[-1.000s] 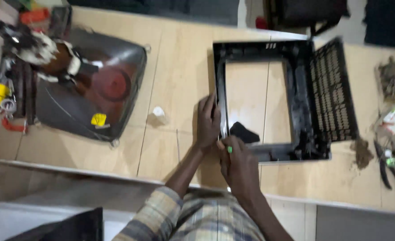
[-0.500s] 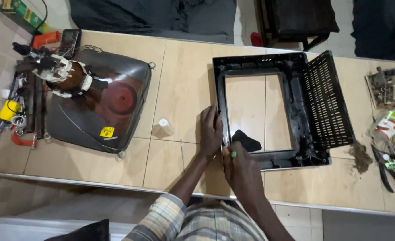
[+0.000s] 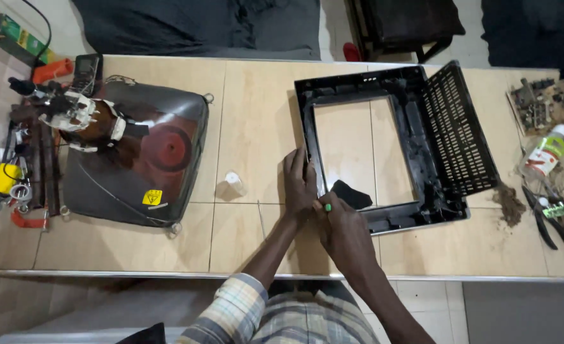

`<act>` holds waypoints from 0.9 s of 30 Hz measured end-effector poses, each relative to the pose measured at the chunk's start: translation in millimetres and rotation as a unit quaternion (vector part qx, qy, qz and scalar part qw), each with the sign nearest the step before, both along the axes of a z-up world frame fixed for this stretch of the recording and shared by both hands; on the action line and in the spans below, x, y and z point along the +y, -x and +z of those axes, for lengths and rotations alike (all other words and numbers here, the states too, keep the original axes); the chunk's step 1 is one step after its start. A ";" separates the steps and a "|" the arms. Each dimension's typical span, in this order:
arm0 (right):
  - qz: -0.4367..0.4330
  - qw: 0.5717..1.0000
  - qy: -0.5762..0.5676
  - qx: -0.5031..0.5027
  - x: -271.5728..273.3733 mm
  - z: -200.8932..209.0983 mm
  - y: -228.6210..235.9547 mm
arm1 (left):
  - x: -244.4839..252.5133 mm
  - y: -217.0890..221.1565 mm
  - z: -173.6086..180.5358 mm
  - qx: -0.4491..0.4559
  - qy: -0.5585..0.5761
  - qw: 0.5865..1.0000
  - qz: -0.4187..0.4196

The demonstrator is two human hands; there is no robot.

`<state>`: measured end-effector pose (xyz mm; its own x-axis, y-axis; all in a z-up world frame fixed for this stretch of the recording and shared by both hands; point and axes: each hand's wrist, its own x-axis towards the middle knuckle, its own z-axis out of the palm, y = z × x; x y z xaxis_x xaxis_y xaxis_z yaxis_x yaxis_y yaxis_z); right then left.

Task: Cleaning the inner frame of a television housing using a toothbrush, cleaning fluid, and a cloth.

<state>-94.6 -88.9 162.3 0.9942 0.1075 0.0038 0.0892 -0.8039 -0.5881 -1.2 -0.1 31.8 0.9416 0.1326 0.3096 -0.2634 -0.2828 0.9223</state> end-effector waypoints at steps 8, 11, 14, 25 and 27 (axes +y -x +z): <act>0.009 0.999 -0.007 -0.042 -11.6 2.7 6.4 | -0.6 5.3 -7.7 -0.007 0.026 1.000 -0.006; 0.020 0.998 -0.005 -0.051 -13.1 19.4 4.1 | 2.5 -1.6 -3.1 -0.005 0.023 1.000 -0.005; 0.013 0.999 -0.015 -0.040 -19.9 12.3 1.3 | -0.5 -0.7 -9.5 0.005 0.015 1.000 -0.001; 0.051 0.997 -0.043 0.038 -20.3 4.3 0.8 | -4.4 6.9 7.0 0.015 0.016 1.000 0.000; 0.077 0.995 -0.041 0.055 -14.4 16.8 0.5 | -2.6 14.0 27.5 0.046 0.042 0.998 -0.012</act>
